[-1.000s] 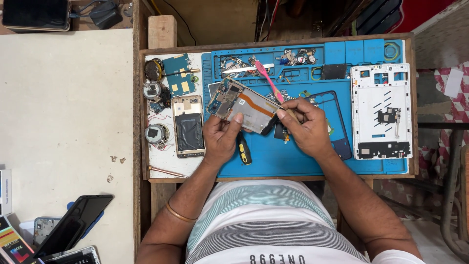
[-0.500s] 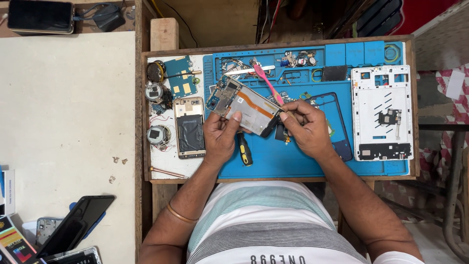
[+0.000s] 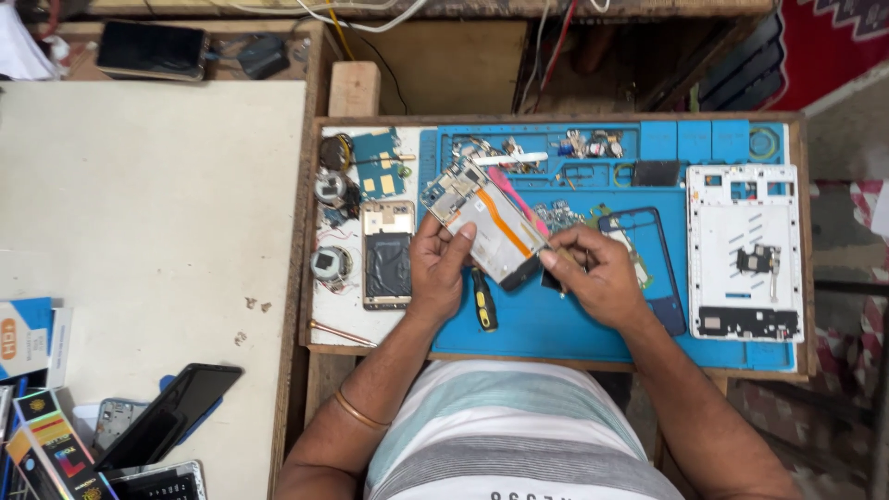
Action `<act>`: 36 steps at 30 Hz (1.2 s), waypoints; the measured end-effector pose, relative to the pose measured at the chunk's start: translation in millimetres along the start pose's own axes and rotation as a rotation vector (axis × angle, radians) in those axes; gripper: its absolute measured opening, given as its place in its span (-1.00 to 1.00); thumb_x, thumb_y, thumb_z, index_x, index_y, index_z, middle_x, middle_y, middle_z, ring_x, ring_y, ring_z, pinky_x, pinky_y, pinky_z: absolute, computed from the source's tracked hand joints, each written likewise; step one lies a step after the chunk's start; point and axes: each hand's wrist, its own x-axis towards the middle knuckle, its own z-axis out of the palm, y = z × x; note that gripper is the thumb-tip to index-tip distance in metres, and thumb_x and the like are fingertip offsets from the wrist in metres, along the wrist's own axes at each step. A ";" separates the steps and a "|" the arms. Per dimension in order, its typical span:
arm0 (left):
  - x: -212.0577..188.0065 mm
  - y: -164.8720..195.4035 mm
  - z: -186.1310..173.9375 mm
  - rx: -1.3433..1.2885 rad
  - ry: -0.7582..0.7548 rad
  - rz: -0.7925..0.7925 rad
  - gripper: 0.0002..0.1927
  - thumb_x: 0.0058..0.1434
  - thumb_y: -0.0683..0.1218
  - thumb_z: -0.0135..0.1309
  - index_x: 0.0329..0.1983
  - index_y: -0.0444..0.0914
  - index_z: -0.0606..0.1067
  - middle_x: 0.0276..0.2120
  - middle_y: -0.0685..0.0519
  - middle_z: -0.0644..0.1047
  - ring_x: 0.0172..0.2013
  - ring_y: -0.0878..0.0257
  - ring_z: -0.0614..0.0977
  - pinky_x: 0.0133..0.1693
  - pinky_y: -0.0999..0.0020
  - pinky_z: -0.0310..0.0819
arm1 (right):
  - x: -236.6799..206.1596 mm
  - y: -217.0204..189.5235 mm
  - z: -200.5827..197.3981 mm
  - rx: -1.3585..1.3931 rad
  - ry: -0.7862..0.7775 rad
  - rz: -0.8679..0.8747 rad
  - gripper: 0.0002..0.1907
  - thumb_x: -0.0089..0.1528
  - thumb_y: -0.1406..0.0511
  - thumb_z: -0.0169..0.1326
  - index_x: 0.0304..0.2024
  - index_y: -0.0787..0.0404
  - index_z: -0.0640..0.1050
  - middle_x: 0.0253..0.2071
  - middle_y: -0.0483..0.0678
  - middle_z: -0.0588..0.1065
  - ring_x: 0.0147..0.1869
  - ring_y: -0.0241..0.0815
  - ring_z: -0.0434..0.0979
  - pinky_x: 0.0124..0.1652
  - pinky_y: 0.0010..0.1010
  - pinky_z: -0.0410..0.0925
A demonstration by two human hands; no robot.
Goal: The person repairs a disassembled smartphone on a blue work mat. They use a pink pry tool to work around the phone's internals, manipulate the battery and internal components by hand, use a screwdriver, and finally align and press the gold back cover onto the phone body.
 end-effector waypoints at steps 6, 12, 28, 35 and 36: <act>-25.0 51.3 10.8 -0.098 0.035 0.003 -0.63 0.45 -0.08 0.01 0.24 -0.35 0.41 -0.03 -0.04 0.60 -0.05 0.29 0.64 0.01 0.37 0.57 | -24.0 -51.5 19.1 -0.052 -0.093 -0.053 -0.83 0.27 0.27 0.21 -0.24 0.27 0.59 -0.50 -0.18 0.46 -0.47 -0.46 0.34 -0.47 -0.57 0.23; -48.3 75.9 14.8 -0.138 0.047 -0.048 -0.63 0.48 0.02 -0.05 0.17 -0.32 0.46 -0.06 0.00 0.61 -0.08 0.31 0.65 0.00 0.37 0.58 | -48.2 -75.9 30.6 -0.040 -0.148 -0.096 -0.80 0.28 0.24 0.20 -0.24 0.28 0.61 -0.50 -0.18 0.46 -0.46 -0.44 0.35 -0.46 -0.56 0.25; -68.4 103.0 27.0 0.493 -0.443 0.032 -0.66 0.45 0.07 0.04 0.11 -0.24 0.56 -0.30 0.04 0.66 -0.32 0.39 0.66 -0.29 0.45 0.56 | -52.6 -76.7 36.5 -0.012 -0.069 -0.099 -0.75 0.31 0.20 0.20 -0.19 0.29 0.62 -0.51 -0.20 0.42 -0.46 -0.44 0.34 -0.46 -0.56 0.22; -67.3 98.2 21.0 0.501 -0.427 0.055 -0.66 0.44 0.05 0.08 0.07 -0.27 0.58 -0.41 0.06 0.62 -0.43 0.42 0.59 -0.39 0.48 0.47 | -51.8 -72.5 37.3 0.090 -0.063 -0.034 -0.76 0.26 0.21 0.19 -0.17 0.26 0.63 -0.51 -0.20 0.47 -0.49 -0.46 0.35 -0.51 -0.59 0.25; -66.9 97.9 19.7 0.476 -0.416 0.085 -0.67 0.45 0.05 0.09 0.06 -0.28 0.57 -0.39 0.07 0.62 -0.40 0.43 0.59 -0.37 0.48 0.49 | -51.1 -71.2 37.5 0.093 -0.056 -0.040 -0.76 0.26 0.21 0.19 -0.19 0.27 0.64 -0.51 -0.19 0.47 -0.49 -0.46 0.36 -0.51 -0.59 0.26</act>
